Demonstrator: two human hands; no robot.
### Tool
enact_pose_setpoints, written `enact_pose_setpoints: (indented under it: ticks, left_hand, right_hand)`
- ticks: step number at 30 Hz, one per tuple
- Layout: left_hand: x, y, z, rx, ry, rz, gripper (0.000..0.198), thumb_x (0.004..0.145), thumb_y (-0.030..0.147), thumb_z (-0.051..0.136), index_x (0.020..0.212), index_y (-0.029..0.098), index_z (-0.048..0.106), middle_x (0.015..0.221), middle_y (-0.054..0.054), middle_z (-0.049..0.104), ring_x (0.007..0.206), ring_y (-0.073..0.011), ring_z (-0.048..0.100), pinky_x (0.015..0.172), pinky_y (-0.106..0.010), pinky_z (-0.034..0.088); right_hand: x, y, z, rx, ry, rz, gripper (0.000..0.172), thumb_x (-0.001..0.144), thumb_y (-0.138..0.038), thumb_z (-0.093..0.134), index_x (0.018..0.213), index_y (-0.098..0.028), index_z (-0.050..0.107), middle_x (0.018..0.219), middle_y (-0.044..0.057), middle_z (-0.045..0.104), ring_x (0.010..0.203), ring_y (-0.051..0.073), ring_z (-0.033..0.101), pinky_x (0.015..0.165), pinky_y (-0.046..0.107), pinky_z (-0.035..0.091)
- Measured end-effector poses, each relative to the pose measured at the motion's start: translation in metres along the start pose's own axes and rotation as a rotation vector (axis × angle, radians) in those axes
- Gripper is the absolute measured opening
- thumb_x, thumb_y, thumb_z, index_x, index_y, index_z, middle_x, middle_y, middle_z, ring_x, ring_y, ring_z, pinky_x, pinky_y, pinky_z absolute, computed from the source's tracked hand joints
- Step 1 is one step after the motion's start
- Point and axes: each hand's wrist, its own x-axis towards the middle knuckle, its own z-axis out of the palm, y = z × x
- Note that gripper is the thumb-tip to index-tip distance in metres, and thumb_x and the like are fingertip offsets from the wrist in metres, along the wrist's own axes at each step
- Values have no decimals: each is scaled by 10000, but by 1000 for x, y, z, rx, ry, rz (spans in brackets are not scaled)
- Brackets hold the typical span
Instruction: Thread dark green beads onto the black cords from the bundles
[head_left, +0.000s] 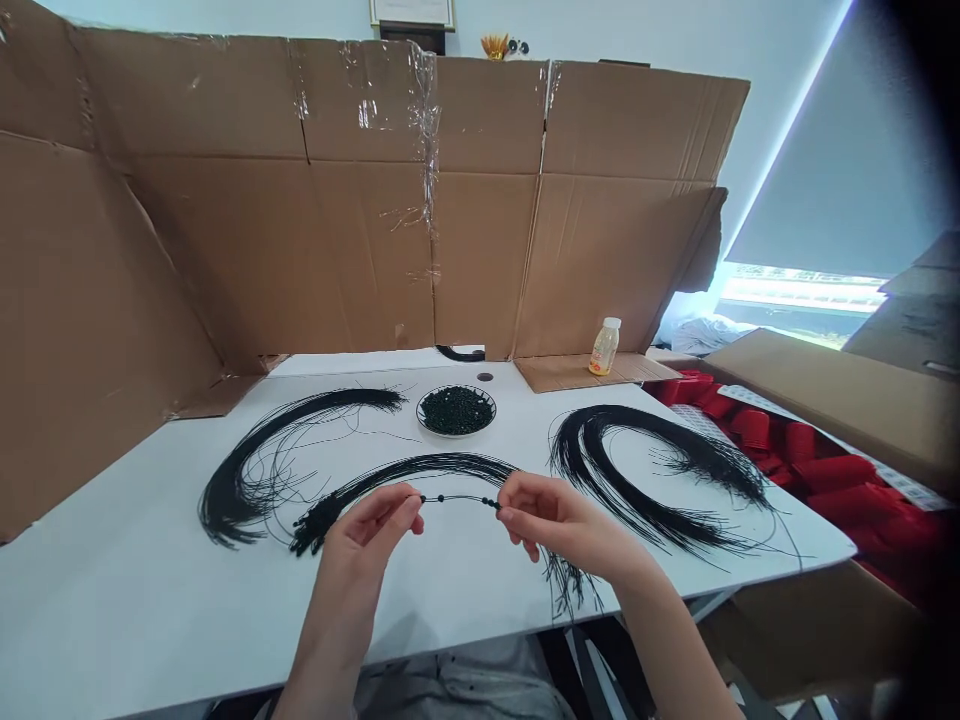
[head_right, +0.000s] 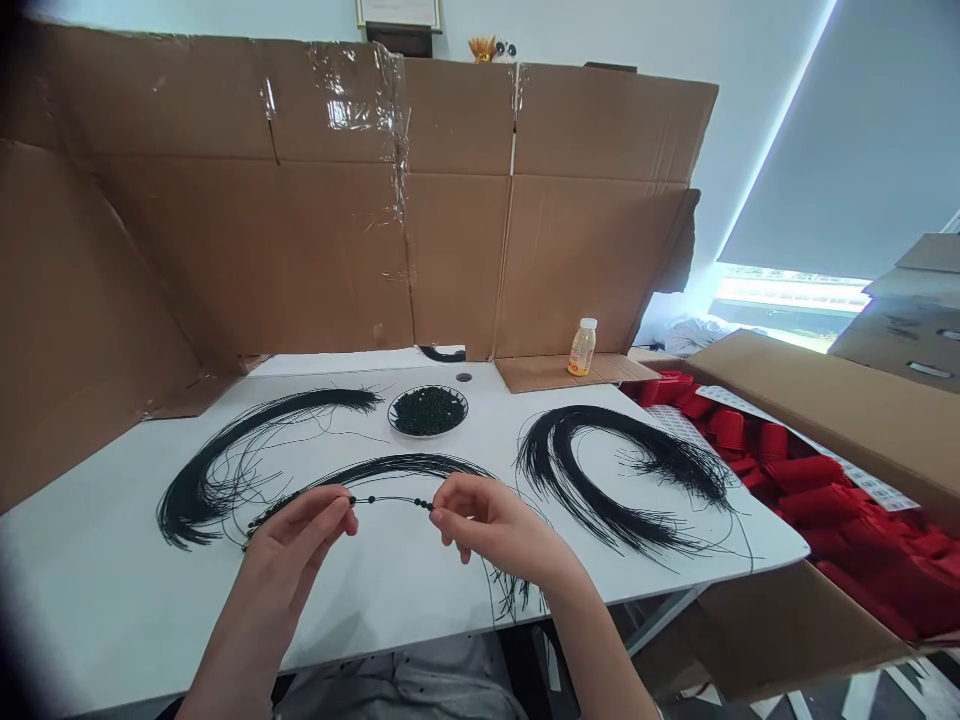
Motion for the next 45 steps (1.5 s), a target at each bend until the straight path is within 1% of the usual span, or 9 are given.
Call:
enact_pose_setpoints:
  ticks: [2, 8, 11, 16, 24, 30, 39, 42, 45]
  left_hand:
    - [-3, 2, 3, -9, -23, -22, 233, 661, 393, 898, 762, 202, 812, 702, -5, 702, 668, -151, 598, 765, -288, 517]
    - [-9, 7, 9, 138, -14, 55, 176, 707, 375, 870, 751, 233, 776, 694, 11, 668, 717, -159, 598, 728, -246, 482]
    - [-13, 7, 13, 152, -50, 49, 157, 744, 370, 843, 747, 239, 757, 658, 22, 646, 698, -152, 587, 710, -237, 459]
    - [-17, 3, 18, 67, -88, -20, 183, 789, 407, 815, 805, 232, 759, 648, 26, 665, 686, -136, 576, 736, -225, 447]
    - [-26, 6, 24, 8, -43, 61, 153, 809, 365, 808, 822, 227, 742, 715, 30, 657, 695, -124, 595, 724, -211, 473]
    - [-32, 7, 24, 86, -82, 92, 114, 827, 327, 778, 798, 228, 729, 731, 15, 654, 697, -141, 611, 691, -229, 484]
    - [-39, 11, 24, 96, -165, 116, 94, 829, 264, 766, 742, 243, 734, 787, 19, 647, 676, -120, 595, 641, -212, 470]
    - [-37, 10, 19, 93, -243, 116, 82, 831, 263, 781, 760, 248, 742, 783, 18, 637, 679, -122, 590, 648, -216, 480]
    - [-31, 9, 11, 107, -371, 155, 81, 820, 240, 812, 880, 268, 767, 851, 6, 652, 735, -136, 602, 698, -227, 510]
  right_hand:
    - [-4, -3, -2, -22, 11, -4, 370, 922, -552, 694, 894, -191, 622, 735, -27, 565, 594, 105, 439, 527, 225, 351]
    - [-11, -8, -3, -78, 86, -48, 336, 936, -499, 702, 849, -185, 623, 645, -81, 332, 584, 105, 246, 516, 259, 182]
    - [-14, -10, 0, -113, 86, -34, 295, 951, -453, 689, 837, -184, 645, 629, -79, 316, 580, 111, 249, 516, 271, 179]
    - [-19, -14, 5, -116, 71, -5, 254, 1003, -411, 604, 866, -197, 603, 692, -49, 446, 608, 117, 342, 513, 247, 253]
    - [-20, -17, 13, -58, 122, -83, 302, 997, -472, 625, 875, -197, 609, 674, -71, 305, 613, 121, 256, 529, 279, 192]
    - [-24, -21, 17, -36, 70, -62, 231, 1022, -360, 586, 858, -199, 562, 705, -58, 409, 627, 117, 306, 530, 272, 228]
    - [-31, -25, 20, -40, 116, -80, 300, 1005, -466, 619, 871, -198, 602, 667, -75, 312, 597, 115, 248, 518, 285, 179]
    - [-31, -27, 20, 28, 110, -58, 312, 957, -460, 680, 827, -194, 582, 629, -87, 299, 570, 105, 208, 504, 288, 136]
    - [-28, -27, 17, 99, 118, -7, 302, 876, -404, 749, 773, -189, 563, 597, -95, 311, 556, 95, 190, 501, 286, 106]
